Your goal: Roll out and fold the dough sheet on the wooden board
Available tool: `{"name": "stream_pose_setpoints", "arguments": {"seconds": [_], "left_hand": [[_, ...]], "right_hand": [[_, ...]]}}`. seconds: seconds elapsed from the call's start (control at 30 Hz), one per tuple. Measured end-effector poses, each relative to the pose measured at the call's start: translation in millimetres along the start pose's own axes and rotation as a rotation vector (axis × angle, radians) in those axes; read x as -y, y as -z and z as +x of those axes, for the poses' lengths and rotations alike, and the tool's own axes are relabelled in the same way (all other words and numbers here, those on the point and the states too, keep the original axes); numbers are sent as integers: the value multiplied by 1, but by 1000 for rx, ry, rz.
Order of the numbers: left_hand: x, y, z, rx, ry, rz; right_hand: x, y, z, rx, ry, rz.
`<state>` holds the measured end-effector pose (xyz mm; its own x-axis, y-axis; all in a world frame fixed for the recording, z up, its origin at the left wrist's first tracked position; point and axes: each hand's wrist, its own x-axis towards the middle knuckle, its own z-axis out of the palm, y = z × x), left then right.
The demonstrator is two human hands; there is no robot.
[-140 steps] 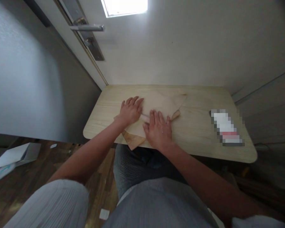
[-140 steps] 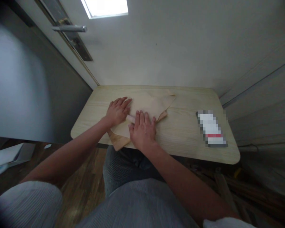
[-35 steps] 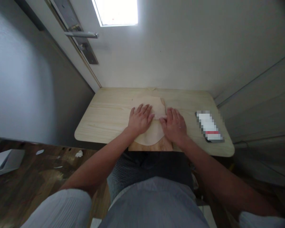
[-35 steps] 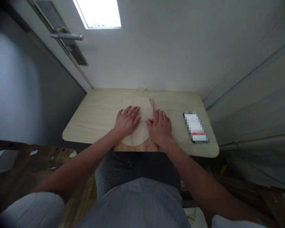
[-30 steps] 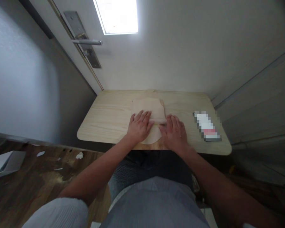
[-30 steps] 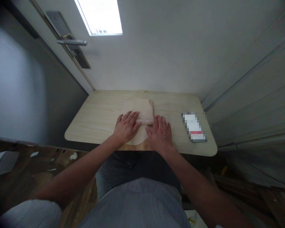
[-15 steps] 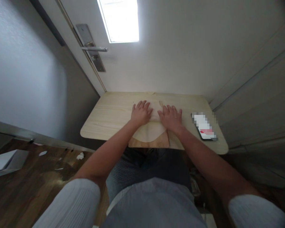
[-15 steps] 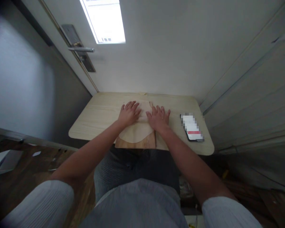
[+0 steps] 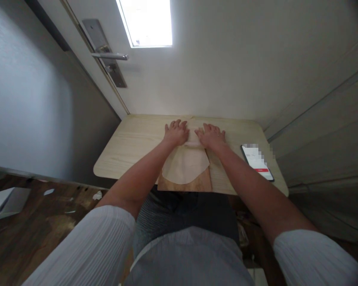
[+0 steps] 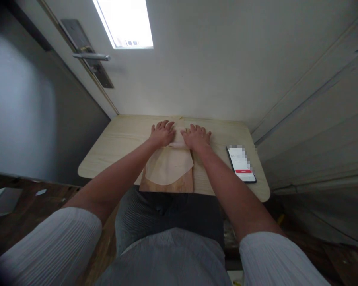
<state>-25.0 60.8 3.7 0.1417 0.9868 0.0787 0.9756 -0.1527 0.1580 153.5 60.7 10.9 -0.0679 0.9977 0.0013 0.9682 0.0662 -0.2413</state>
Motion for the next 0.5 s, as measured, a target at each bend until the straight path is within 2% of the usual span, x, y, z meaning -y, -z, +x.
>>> {"name": "stream_pose_setpoints", "arguments": {"seconds": [0.17,0.5], "left_hand": [[-2,-1,-5,28,-40,8],[-14,6,-46,18,-57,20]], "right_hand": [[0,-1,-4,15,-12,-19],[2,-7,-48,-53,6,-47]]}}
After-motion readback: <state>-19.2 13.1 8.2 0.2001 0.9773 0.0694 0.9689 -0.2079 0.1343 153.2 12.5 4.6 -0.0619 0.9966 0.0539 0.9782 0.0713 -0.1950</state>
